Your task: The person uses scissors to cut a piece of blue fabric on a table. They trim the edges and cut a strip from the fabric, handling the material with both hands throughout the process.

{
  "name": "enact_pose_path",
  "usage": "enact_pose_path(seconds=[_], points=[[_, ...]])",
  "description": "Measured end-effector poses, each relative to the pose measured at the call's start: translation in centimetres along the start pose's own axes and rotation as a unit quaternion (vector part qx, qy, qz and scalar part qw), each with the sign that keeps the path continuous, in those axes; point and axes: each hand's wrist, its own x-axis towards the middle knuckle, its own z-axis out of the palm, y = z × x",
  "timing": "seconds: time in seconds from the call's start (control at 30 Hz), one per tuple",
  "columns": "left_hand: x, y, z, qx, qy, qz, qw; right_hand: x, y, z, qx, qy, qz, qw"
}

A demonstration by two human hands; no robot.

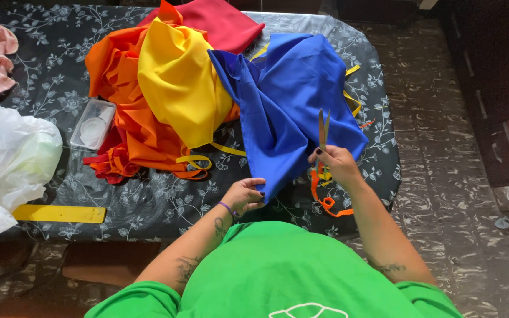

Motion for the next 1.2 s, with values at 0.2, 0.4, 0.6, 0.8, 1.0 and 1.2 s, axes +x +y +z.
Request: enact_pose_path(seconds=[0.2,0.4,0.6,0.8,1.0,1.2], points=[[1.0,-1.5,-0.9,0.008,-0.004,0.001,1.0,-0.2,1.4,2.2,-0.051,0.146,-0.113,0.982],[-0.8,1.4,0.1,-0.007,-0.008,0.027,1.0,-4.5,3.2,3.5,0.029,-0.019,-0.036,0.999],[-1.5,4.5,0.8,-0.039,-0.035,0.065,0.997,-11.3,2.9,5.7,0.134,-0.254,0.029,0.957],[0.0,5.1,1.3,-0.041,-0.069,0.083,0.993,-12.5,0.2,1.8,0.233,-0.319,0.154,0.906],[0.1,5.2,2.1,-0.055,-0.096,0.063,0.992,-14.1,0.8,0.3,0.233,-0.33,0.126,0.906],[-0.7,6.4,3.3,-0.049,-0.114,0.069,0.99,-12.8,1.5,0.1,0.028,-0.382,0.099,0.919]])
